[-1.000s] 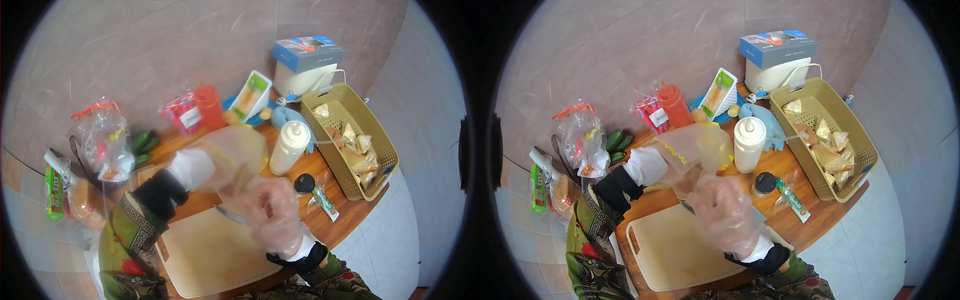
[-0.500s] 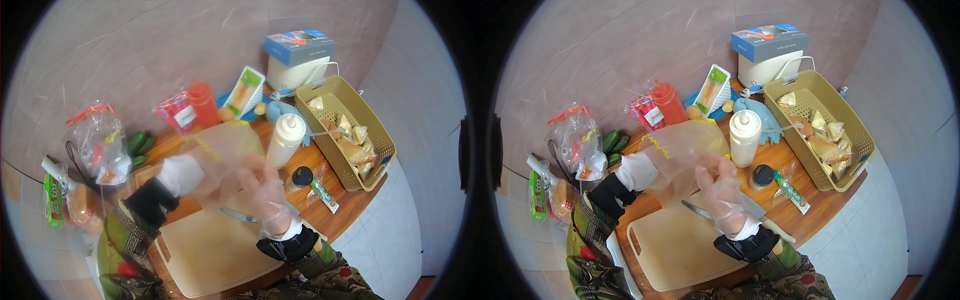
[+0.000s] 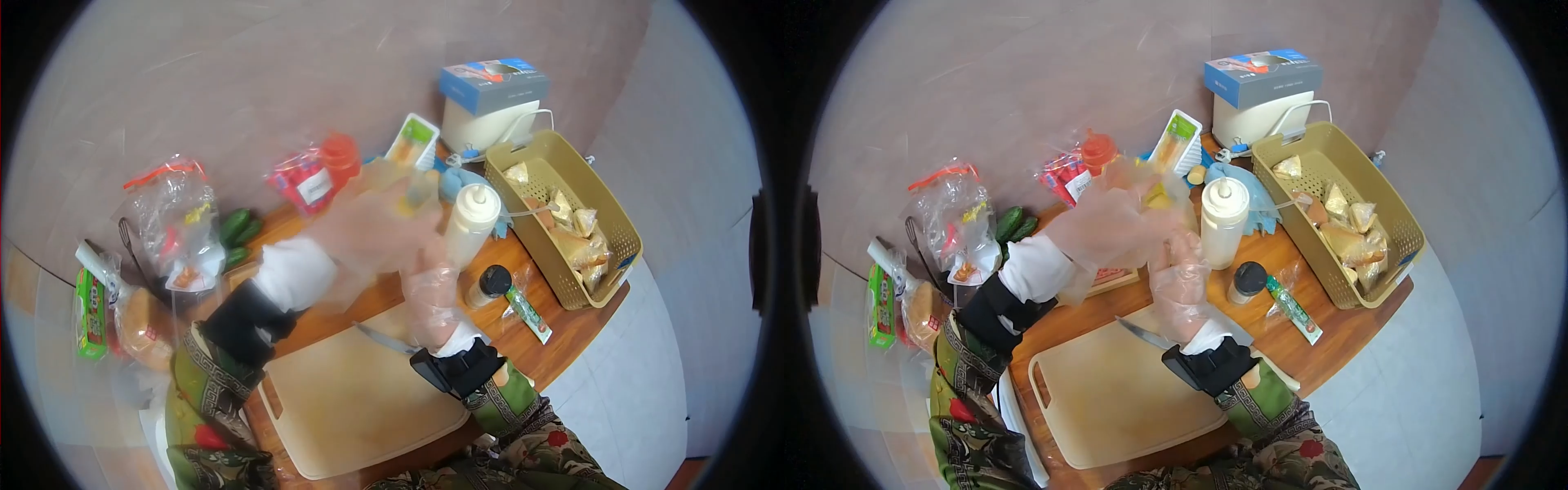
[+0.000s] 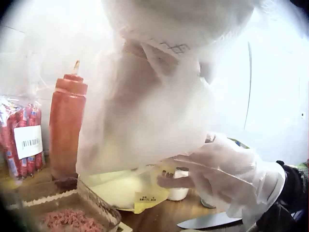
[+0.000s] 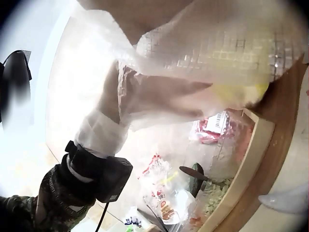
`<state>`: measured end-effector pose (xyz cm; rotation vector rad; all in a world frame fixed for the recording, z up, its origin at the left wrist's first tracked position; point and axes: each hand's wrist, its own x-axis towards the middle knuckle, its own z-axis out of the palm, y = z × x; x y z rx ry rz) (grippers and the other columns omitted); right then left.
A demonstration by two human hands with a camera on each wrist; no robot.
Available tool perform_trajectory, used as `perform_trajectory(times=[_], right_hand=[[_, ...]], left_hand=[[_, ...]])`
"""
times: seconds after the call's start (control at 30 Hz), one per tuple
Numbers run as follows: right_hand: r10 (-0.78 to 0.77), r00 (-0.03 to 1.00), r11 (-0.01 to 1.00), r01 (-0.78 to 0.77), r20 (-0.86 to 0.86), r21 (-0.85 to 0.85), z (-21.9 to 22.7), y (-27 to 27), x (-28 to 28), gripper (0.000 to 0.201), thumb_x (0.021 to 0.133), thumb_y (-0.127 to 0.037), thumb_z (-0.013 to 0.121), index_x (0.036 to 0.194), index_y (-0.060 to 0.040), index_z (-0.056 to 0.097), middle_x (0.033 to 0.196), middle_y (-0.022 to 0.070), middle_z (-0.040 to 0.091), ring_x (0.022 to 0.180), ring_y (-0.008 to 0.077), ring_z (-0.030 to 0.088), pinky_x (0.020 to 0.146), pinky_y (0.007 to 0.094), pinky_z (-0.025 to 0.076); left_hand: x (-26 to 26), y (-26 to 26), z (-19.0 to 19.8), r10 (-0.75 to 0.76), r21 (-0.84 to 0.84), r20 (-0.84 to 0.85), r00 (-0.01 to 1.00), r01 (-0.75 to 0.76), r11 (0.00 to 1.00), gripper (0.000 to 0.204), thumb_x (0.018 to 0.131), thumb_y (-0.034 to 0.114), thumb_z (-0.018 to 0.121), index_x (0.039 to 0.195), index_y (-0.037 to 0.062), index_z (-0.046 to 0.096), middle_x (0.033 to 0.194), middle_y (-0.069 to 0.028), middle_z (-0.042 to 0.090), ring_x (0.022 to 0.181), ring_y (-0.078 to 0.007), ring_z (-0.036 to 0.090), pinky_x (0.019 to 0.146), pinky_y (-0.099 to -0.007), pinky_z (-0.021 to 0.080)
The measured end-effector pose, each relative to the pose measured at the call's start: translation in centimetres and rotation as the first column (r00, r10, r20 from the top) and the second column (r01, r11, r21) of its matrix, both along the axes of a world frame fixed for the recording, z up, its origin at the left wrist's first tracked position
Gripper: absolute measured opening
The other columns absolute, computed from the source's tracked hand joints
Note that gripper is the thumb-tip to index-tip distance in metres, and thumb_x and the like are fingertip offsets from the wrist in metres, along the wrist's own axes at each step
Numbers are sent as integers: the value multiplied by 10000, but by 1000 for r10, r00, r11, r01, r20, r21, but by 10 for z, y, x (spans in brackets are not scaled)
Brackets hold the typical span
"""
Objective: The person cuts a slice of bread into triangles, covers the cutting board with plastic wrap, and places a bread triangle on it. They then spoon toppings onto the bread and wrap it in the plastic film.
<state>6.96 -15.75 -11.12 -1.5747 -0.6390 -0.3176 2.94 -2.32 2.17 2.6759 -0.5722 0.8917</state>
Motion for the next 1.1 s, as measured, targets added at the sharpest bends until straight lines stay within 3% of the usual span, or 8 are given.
perform_trajectory(times=[0.1,0.23,0.27,0.43,0.47,0.53,0.73,1.1], right_hand=[[-13,1000,1000,13,6,-13,45,-9,-13,148,889,21,607,1031,-11,630,1021,180,643,899,357,631,789,425,520],[162,982,979,-147,-95,144,65,-11,-24,164,915,29,578,1068,-9,625,1083,177,659,992,318,653,870,390,519],[199,979,964,-190,-32,188,70,-13,-27,181,914,35,567,1082,-7,620,1119,178,661,1044,309,649,913,387,507],[300,951,925,-311,79,220,94,-33,-50,209,915,45,535,1104,-3,609,1185,182,658,1126,316,636,988,393,481],[301,947,928,-318,113,196,95,-36,-53,167,947,19,538,1099,6,608,1193,162,659,1146,273,619,1009,376,464],[317,938,920,-341,143,193,96,-39,-58,135,997,-68,562,1089,20,607,1170,131,665,1134,215,611,1002,350,460],[544,834,823,-511,-86,248,118,-53,-81,142,1000,11,514,1105,28,607,1219,143,668,1132,196,624,990,340,481],[800,540,598,-757,-261,265,83,-84,-117,150,1021,-67,513,1129,10,584,1175,126,670,1108,192,621,1001,337,466]], left_hand=[[-18,31,-3,-177,-585,-252,951,-4,811,315,940,211,632,1224,74,613,1189,-92,640,1093,-211,616,916,-382,497],[-43,60,-2,-541,-957,-288,790,-255,136,434,963,135,647,1372,39,539,1332,-65,588,1184,-144,574,972,-284,493],[-50,60,1,-532,-958,-285,797,-252,135,434,963,135,647,1372,39,539,1332,-65,588,1184,-144,574,972,-284,493],[-99,23,60,-332,-510,-339,880,124,851,481,981,68,604,1442,22,475,1356,-62,581,1202,-127,567,1011,-299,484],[-110,13,64,-318,-515,-340,885,107,850,481,981,68,604,1442,22,475,1356,-62,581,1202,-127,567,1011,-299,484],[-129,-11,68,-145,-599,-688,711,-444,666,506,990,80,594,1470,20,446,1391,-72,568,1258,-128,542,1036,-300,473],[-179,-62,99,-480,-835,-527,701,-320,448,508,1004,95,561,1493,55,434,1372,-62,572,1229,-115,547,1004,-298,483],[-259,-74,4,-269,-623,-782,563,-684,379,612,957,230,620,1515,88,414,1300,-34,564,1045,-85,545,849,-259,486]])
